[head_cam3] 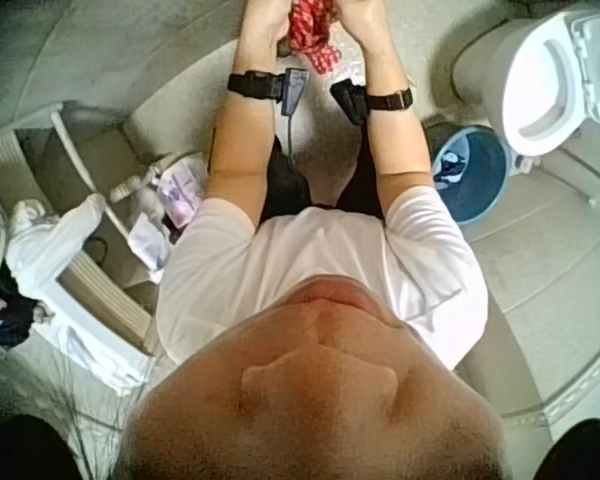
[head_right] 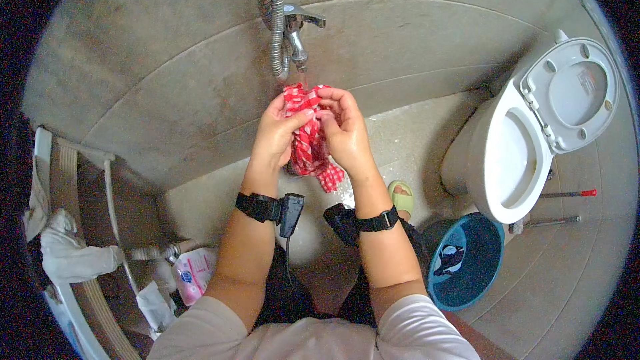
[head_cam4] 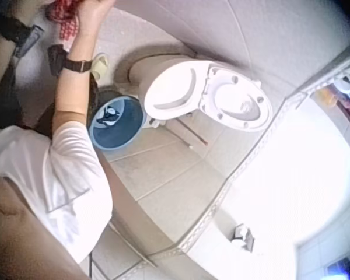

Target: The person washes items of clothing by hand under a running faucet, rubbing the fabric together and squeezing the water out.

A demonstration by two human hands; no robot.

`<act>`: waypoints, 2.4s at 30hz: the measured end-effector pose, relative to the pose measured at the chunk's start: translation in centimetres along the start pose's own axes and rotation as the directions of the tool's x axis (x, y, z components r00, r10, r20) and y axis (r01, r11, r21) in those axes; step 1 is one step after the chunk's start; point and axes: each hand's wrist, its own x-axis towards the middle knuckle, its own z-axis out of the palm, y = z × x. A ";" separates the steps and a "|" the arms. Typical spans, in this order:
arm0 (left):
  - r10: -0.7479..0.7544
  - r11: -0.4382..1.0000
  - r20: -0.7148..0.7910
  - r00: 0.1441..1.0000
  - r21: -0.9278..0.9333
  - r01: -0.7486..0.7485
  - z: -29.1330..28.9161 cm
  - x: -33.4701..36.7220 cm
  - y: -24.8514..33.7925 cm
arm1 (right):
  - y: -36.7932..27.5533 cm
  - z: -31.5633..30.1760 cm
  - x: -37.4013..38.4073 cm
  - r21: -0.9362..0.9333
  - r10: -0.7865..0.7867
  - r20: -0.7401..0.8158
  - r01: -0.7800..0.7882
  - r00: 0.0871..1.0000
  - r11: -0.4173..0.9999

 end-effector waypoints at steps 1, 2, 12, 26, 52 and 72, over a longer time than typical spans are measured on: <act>-0.006 0.999 -0.003 1.000 -0.053 0.006 -0.3 0.1 -0.2 | 0.4 0.1 0.0 0.002 0.001 0.003 -0.001 1.000 1.000; -0.004 0.999 -0.006 1.000 -0.053 0.003 -0.5 0.2 -0.5 | 0.8 0.3 -0.1 -0.007 0.037 -0.038 -0.038 0.999 0.999; -0.088 0.899 -0.016 0.996 -0.432 0.073 -0.7 0.4 -0.7 | 4.4 -2.8 0.1 -0.349 0.267 0.013 -0.246 0.964 0.904; -0.076 0.879 -0.037 0.996 -0.474 0.050 -2.0 0.8 -0.7 | 4.6 -2.7 0.0 -0.350 0.357 -0.016 -0.339 0.934 0.873; 0.106 0.980 0.063 0.992 0.160 -0.115 -0.2 0.1 -1.5 | 0.0 -0.1 0.5 -0.249 0.145 -0.136 -0.176 0.980 0.952; -0.057 0.957 -0.044 0.997 -0.286 0.042 -1.9 0.4 -0.4 | -0.2 -3.9 1.6 0.076 -0.009 -0.292 0.032 0.956 0.997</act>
